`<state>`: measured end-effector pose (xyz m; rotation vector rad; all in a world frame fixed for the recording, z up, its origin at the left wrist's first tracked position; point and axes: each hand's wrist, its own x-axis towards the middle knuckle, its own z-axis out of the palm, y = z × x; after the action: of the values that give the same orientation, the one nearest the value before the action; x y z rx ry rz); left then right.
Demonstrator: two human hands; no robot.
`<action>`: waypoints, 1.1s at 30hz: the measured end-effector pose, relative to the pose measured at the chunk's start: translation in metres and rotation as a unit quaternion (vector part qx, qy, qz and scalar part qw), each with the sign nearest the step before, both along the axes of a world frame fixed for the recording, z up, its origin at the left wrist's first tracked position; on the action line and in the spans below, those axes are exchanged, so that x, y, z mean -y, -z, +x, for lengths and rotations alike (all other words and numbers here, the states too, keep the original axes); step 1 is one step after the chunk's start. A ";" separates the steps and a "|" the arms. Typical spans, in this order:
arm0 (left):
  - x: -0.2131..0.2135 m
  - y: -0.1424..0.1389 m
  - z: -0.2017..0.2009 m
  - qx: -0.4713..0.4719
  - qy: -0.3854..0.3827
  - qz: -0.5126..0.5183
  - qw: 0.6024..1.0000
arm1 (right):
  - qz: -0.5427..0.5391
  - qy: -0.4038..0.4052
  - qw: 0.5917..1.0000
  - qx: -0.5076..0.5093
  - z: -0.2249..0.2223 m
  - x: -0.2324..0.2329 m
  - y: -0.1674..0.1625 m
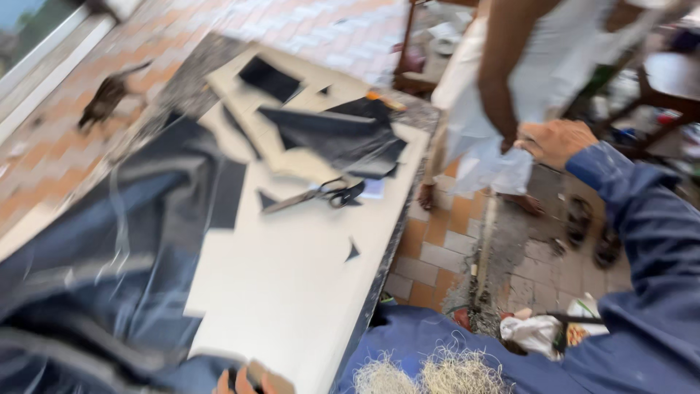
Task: The person uses shears to cut a large piece of black leather on a work table, following white chalk lines. They repeatedly reposition the leather and cut out multiple patterned pieces, stacking the finished cutouts on the table.
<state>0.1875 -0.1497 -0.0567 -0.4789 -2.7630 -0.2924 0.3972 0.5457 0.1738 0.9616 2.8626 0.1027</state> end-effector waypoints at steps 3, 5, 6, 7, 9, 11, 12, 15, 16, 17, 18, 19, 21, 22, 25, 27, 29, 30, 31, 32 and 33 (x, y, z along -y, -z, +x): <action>0.019 -0.018 0.028 0.028 -0.095 -0.002 0.995 | -0.078 -0.026 0.997 -0.013 -0.054 0.025 0.038; 0.022 -0.025 0.043 0.056 -0.154 0.000 0.986 | -0.089 -0.086 0.992 0.009 -0.096 0.043 0.065; 0.022 -0.028 0.048 0.070 -0.171 -0.002 0.983 | -0.094 -0.102 0.990 0.020 -0.107 0.049 0.073; 0.020 -0.031 0.053 0.088 -0.183 -0.007 0.979 | -0.130 -0.119 0.984 0.008 -0.118 0.058 0.083; 0.013 -0.033 0.057 0.106 -0.202 -0.006 0.974 | -0.193 -0.151 0.969 -0.030 -0.160 0.077 0.102; 0.006 -0.035 0.060 0.126 -0.227 -0.012 0.966 | -0.188 -0.236 0.953 -0.011 -0.199 0.102 0.118; 0.003 -0.036 0.060 0.134 -0.243 -0.019 0.961 | -0.192 -0.274 0.942 -0.022 -0.216 0.116 0.127; -0.003 -0.038 0.064 0.150 -0.280 -0.035 0.948 | -0.119 -0.451 0.881 -0.074 -0.270 0.159 0.143; -0.004 -0.038 0.065 0.151 -0.290 -0.042 0.944 | -0.119 -0.461 0.875 -0.086 -0.282 0.172 0.148; -0.006 -0.038 0.064 0.147 -0.301 -0.047 0.941 | -0.117 -0.472 0.868 -0.102 -0.297 0.186 0.152; -0.007 -0.038 0.064 0.147 -0.312 -0.045 0.937 | -0.118 -0.480 0.862 -0.116 -0.309 0.199 0.155; -0.009 -0.038 0.062 0.147 -0.324 -0.044 0.934 | -0.133 -0.476 0.861 -0.123 -0.322 0.208 0.157; -0.013 -0.038 0.060 0.152 -0.351 -0.044 0.923 | -0.155 -0.469 0.859 -0.136 -0.356 0.220 0.158; -0.015 -0.037 0.058 0.157 -0.365 -0.046 0.917 | -0.163 -0.458 0.863 -0.139 -0.376 0.223 0.157; -0.017 -0.036 0.056 0.182 -0.397 -0.062 0.897 | -0.200 -0.414 0.877 -0.140 -0.432 0.229 0.158; -0.012 -0.034 0.048 0.170 -0.416 -0.086 0.889 | -0.226 -0.386 0.882 -0.145 -0.480 0.230 0.151; 0.001 -0.033 0.034 0.143 -0.438 -0.098 0.882 | -0.251 -0.385 0.873 -0.161 -0.521 0.233 0.144; 0.014 -0.035 0.023 0.133 -0.452 -0.103 0.876 | -0.263 -0.385 0.868 -0.170 -0.540 0.234 0.139; 0.028 -0.037 0.012 0.129 -0.461 -0.104 0.872 | -0.282 -0.355 0.877 -0.159 -0.555 0.237 0.133; 0.044 -0.040 0.001 0.130 -0.471 -0.105 0.866 | -0.301 -0.326 0.884 -0.146 -0.569 0.242 0.128; 0.060 -0.043 -0.010 0.133 -0.482 -0.106 0.860 | -0.319 -0.297 0.890 -0.133 -0.583 0.249 0.123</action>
<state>0.1773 -0.2099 -0.0137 0.9765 -2.8919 0.2118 -0.1862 0.2969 0.0508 -0.0402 2.9648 -0.9195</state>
